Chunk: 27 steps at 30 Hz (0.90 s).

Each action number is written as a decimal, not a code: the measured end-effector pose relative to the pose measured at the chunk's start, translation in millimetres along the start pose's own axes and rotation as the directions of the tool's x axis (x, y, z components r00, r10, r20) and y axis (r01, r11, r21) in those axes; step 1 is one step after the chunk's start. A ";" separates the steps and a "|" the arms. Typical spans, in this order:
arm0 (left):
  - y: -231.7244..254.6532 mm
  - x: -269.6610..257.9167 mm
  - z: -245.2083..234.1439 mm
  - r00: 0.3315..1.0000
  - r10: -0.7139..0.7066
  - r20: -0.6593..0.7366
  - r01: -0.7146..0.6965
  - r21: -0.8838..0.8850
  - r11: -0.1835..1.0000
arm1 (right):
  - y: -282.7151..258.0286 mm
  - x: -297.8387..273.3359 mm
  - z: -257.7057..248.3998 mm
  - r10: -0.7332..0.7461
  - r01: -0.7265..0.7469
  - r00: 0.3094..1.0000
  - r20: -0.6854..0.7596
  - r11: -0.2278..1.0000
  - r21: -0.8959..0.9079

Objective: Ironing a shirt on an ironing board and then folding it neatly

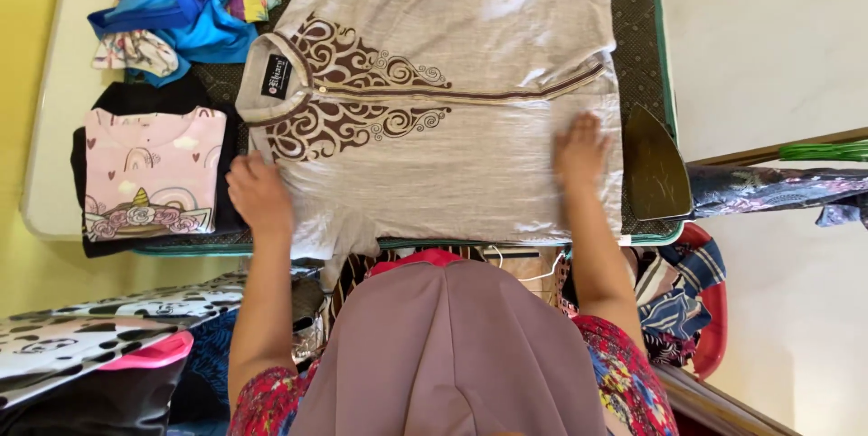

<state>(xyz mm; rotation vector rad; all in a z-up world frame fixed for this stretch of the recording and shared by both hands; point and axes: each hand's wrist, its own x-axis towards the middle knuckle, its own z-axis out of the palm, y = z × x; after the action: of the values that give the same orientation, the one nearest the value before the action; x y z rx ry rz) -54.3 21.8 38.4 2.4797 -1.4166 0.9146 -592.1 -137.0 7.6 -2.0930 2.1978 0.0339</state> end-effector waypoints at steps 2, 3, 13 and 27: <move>25.7 40.9 -173.1 0.552 -0.058 0.831 0.826 -0.537 0.171 | -49.2 -42.4 -1.1 -0.261 0.227 0.944 -0.202 0.958 -0.177; 59.2 23.3 -112.1 0.557 -0.051 0.829 0.823 -0.542 0.173 | -83.2 -54.4 8.8 -0.253 0.218 0.945 -0.206 0.960 -0.176; 32.5 -12.2 -42.4 0.876 0.134 0.464 0.175 -0.564 0.807 | -98.9 -97.2 -13.0 -0.488 0.485 0.870 0.072 0.873 0.056; -54.4 77.1 152.0 0.902 0.011 0.433 0.321 -0.685 0.654 | -41.7 -76.7 11.5 -0.292 0.287 0.954 0.064 0.955 0.079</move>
<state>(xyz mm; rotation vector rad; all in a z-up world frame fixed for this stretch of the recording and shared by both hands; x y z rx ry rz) 85.0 -66.6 -30.9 2.1074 -1.2656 -0.2520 -546.4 -61.8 5.6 -2.3109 1.8032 0.0116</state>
